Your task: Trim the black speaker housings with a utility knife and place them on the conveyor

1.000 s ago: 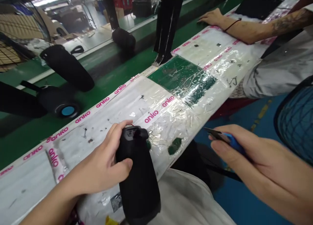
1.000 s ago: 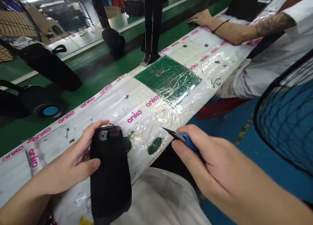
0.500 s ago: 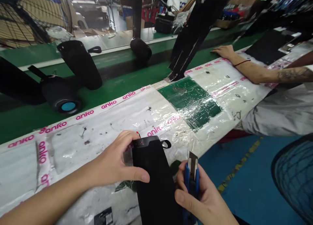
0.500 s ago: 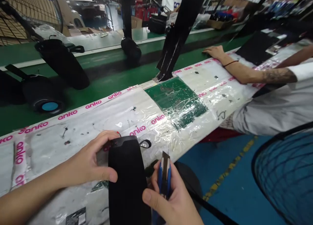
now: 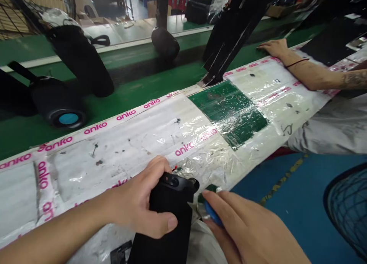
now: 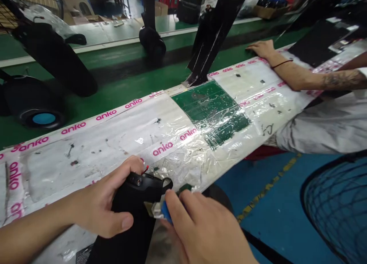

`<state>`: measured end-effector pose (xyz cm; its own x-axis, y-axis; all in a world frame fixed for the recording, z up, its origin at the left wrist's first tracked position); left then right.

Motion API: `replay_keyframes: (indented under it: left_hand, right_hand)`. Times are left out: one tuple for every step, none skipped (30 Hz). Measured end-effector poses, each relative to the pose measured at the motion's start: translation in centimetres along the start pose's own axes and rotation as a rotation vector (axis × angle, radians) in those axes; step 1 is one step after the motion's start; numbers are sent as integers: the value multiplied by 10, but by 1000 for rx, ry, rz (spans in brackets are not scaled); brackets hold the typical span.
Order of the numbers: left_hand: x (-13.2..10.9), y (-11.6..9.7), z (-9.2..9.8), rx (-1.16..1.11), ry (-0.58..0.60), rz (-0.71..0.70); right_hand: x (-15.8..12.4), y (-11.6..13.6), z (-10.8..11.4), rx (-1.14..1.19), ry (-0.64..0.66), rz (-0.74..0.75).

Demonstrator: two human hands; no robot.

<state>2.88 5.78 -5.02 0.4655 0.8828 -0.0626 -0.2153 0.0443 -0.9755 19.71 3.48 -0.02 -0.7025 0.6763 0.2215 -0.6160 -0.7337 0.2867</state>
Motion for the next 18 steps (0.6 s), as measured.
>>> replay_keyframes:
  left_hand:
    - [1,-1,-1,2,2,-13]
    - [1,-1,-2,4,3,-25]
    - [2,-1,-2,3,4,-34]
    - [2,-1,-2,0,3,-41]
    - [2,0,-2,-3,2,-49]
    - [2,0,-2,-6,0,-59]
    - [2,0,-2,-10,-1,-69]
    - [2,0,-2,-13,-2,-80]
    - [3,0,-2,-15,-2,-86]
    - [3,0,-2,-17,0,-91]
    - [4,1,-3,-22,5,-93]
    - [4,1,-4,-27,10,-90]
    - [4,1,-4,-30,15,-87]
    - [5,1,-4,-32,17,-82]
    - [5,1,-4,-33,16,-76]
    - [5,1,-4,-33,14,-69]
    - [5,1,-4,-35,12,-61]
    - [5,1,-4,-38,14,-55]
  right_hand:
    - [5,-2,1,-93,11,52]
    - [10,-3,1,-141,28,82]
    - [14,-5,0,-162,43,96]
    - [17,-5,-2,-170,55,102]
    - [20,-5,-4,-172,67,108]
    - [22,-4,-5,-172,68,113]
    - [23,-3,-6,-170,72,117]
    - [24,-2,-7,-170,74,123]
    - [25,-2,-8,-175,74,127]
    - [25,-1,-8,-178,81,132]
    - [25,-1,-8,-181,81,134]
    - [24,-1,-6,-184,72,134]
    - [24,-1,-6,-187,76,135]
    - [23,-1,-6,-191,84,134]
    - [21,-2,-6,-193,93,138]
    - [19,-2,-7,-193,109,143]
    - [17,-2,-8,-196,133,145]
    - [14,-3,-10,-194,166,150]
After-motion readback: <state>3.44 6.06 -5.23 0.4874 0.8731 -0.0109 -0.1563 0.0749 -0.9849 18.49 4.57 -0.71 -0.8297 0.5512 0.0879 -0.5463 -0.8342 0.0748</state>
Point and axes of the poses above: each hand's wrist, its own x-axis towards the middle knuckle, its own z-axis out of the back of the hand, y = z × x, the point moved 8 cm from there along x, towards the middle knuckle, and after that the axes turned 2 degrees about -y, right-handed, at the moved point
